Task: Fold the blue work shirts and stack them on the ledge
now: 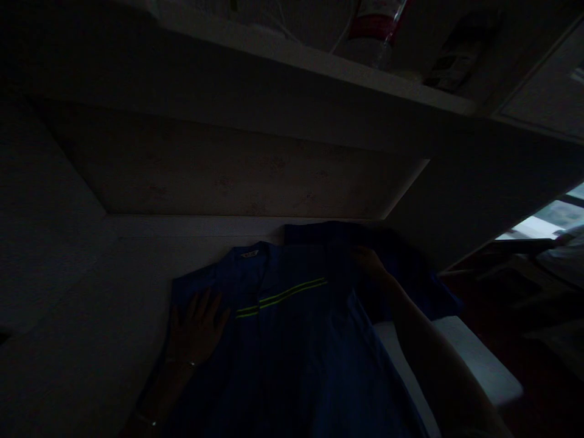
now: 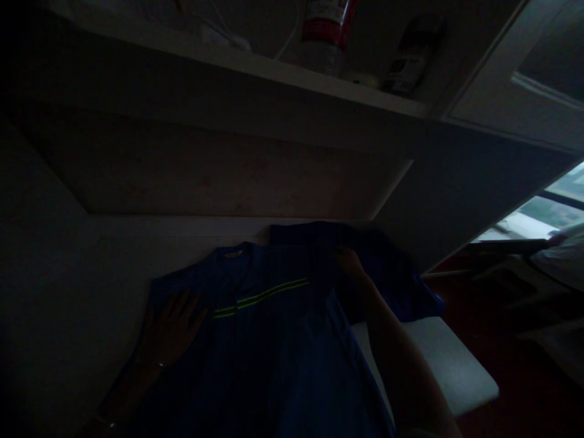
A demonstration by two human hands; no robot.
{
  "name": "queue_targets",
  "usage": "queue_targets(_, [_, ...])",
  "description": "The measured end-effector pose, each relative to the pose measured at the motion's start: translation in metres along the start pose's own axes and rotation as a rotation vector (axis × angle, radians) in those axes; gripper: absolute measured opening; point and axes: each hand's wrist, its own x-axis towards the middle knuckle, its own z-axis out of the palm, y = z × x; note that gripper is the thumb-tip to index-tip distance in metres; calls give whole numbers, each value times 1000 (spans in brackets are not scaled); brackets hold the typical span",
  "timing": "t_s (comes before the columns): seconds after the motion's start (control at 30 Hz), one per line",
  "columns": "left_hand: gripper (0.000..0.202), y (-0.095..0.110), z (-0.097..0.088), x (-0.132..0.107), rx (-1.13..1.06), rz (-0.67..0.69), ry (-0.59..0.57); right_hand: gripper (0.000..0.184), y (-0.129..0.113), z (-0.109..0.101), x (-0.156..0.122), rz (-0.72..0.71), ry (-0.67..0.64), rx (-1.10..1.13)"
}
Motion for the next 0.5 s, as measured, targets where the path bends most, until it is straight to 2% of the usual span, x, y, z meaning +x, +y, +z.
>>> queue_targets(0.1, [58, 0, 1, 0, -12, -4, -1, 39, -28, -4, -20, -115, 23, -165])
queue_targets(0.23, [59, 0, 3, 0, -45, -5, 36, 43, -77, 12, -74, -393, -60, -457])
queue_targets(0.3, [58, 0, 4, 0, -55, 10, 63, 46, -97, 24, -98, -476, -158, -455])
queue_targets(0.37, [57, -1, 5, -1, -61, 16, 86, 53, -109, 34, -110, -515, -208, -360])
queue_targets(0.4, [57, -1, 5, -1, -65, 17, 95, 55, -112, 39, -110, -517, -174, -292])
queue_targets(0.5, [58, -1, 5, -3, -93, 9, 98, 55, -110, 56, -98, -476, 87, -192])
